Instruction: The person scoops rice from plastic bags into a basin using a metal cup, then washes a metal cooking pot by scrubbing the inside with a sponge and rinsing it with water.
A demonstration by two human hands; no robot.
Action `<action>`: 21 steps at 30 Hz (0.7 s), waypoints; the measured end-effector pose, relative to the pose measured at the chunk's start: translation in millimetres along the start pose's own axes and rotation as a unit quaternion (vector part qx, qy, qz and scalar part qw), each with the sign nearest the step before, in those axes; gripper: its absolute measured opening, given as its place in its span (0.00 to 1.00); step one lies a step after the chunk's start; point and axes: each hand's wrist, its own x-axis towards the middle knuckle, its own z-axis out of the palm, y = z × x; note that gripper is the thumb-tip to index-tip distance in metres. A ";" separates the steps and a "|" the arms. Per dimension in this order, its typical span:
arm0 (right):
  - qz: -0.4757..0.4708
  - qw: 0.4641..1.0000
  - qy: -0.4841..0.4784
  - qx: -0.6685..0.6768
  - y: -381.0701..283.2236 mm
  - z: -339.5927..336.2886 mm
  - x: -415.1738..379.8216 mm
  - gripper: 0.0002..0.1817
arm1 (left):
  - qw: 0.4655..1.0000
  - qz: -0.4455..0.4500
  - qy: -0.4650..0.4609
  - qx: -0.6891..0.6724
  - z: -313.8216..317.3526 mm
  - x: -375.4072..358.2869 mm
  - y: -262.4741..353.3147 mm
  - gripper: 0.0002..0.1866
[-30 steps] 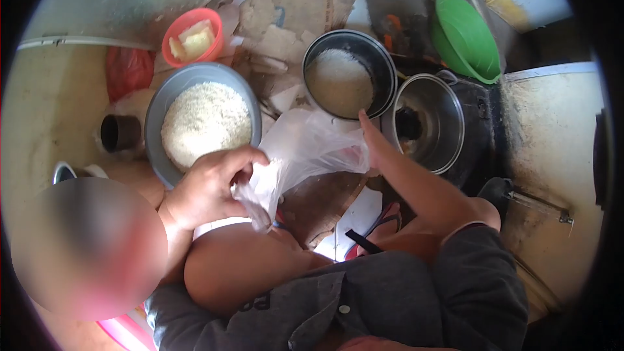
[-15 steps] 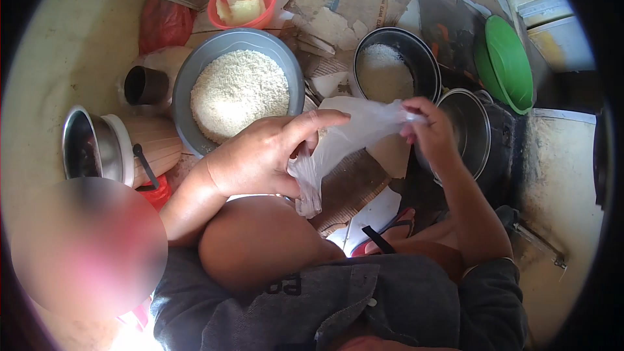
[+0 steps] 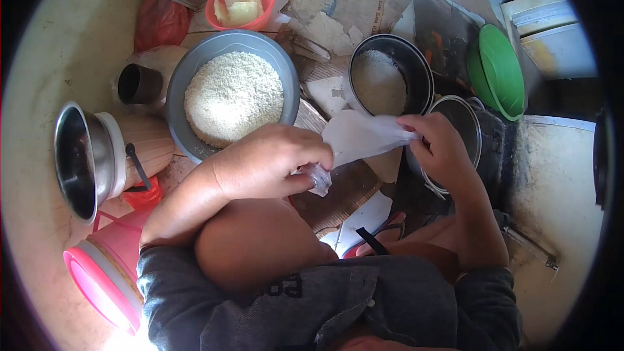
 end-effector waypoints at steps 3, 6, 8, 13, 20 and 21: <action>-0.083 0.980 0.066 -0.167 4.2 2.6 -8.6 0.18 | 1.000 0.009 -0.012 -0.017 2.2 3.0 2.7 0.11; 0.003 0.971 -0.100 0.218 -16.6 19.4 -13.7 0.22 | 0.999 0.017 -0.018 -0.048 7.9 11.7 3.8 0.10; -0.136 0.962 -0.095 0.217 -17.4 50.5 -11.7 0.26 | 0.998 0.011 0.000 -0.063 13.3 18.9 3.6 0.10; -0.084 0.969 -0.112 0.204 -38.7 76.1 -15.8 0.29 | 0.996 -0.061 -0.062 -0.023 20.5 31.1 4.8 0.13; -0.088 0.978 -0.020 0.189 -15.7 70.9 -17.6 0.16 | 0.985 -0.055 -0.129 -0.101 25.1 28.8 -15.1 0.25; -0.077 0.974 -0.026 0.213 -17.1 60.0 -16.9 0.13 | 0.969 -0.125 -0.198 -0.074 16.9 32.0 -7.6 0.27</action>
